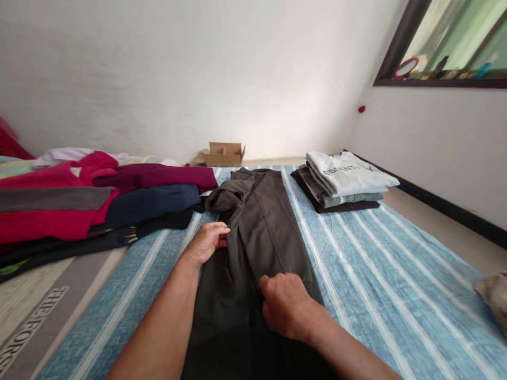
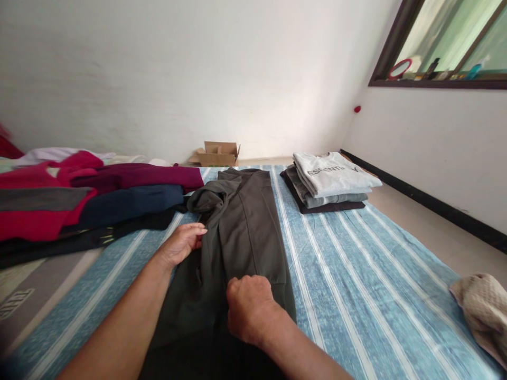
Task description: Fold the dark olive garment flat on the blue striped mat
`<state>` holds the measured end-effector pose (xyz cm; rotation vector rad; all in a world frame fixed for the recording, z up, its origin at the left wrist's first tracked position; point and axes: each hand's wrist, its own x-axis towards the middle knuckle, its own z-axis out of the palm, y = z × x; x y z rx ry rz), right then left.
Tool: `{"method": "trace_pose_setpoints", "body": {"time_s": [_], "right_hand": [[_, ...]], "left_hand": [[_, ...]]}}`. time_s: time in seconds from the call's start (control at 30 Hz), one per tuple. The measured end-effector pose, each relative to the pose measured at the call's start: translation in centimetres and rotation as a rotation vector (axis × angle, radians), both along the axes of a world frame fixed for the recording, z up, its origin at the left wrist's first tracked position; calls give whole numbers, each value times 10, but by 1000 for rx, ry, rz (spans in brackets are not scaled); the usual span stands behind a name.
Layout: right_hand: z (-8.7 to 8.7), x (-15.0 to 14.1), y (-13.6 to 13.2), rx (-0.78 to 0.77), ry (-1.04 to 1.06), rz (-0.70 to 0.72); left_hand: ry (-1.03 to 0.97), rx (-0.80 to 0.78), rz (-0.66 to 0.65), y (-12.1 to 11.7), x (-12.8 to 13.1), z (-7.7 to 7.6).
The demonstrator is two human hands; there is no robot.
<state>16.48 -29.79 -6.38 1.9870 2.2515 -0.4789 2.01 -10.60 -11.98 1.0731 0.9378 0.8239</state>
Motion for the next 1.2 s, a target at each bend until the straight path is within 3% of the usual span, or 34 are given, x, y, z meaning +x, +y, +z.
{"method": "trace_pose_setpoints", "body": {"time_s": [0.1,0.2,0.37,0.5,0.6,0.73,0.9,1.03,1.2], "right_hand": [[2,0,-1,51,31,-15],[1,1,8,205,69,-40],[-24,8,38,392,46,88],[-41,11,49,382,60,168],[-36,11,63,380,57,178],[-30,8,106,425,37,151],[-50,4,149,407,59,152],[-66,3,152,402,92,142],[-65,3,152,387,142,141]], "left_hand": [[-1,2,-6,-1,0,1],[-6,5,-21,-3,0,2],[-13,1,-42,-3,-2,2],[-47,-5,-12,-1,-4,-1],[-78,-20,-8,1,-6,-3],[-113,-31,3,1,-9,-4],[-145,-65,4,2,-12,-3],[-168,-84,37,2,-13,-3],[-116,-49,-22,0,-10,-3]]}}
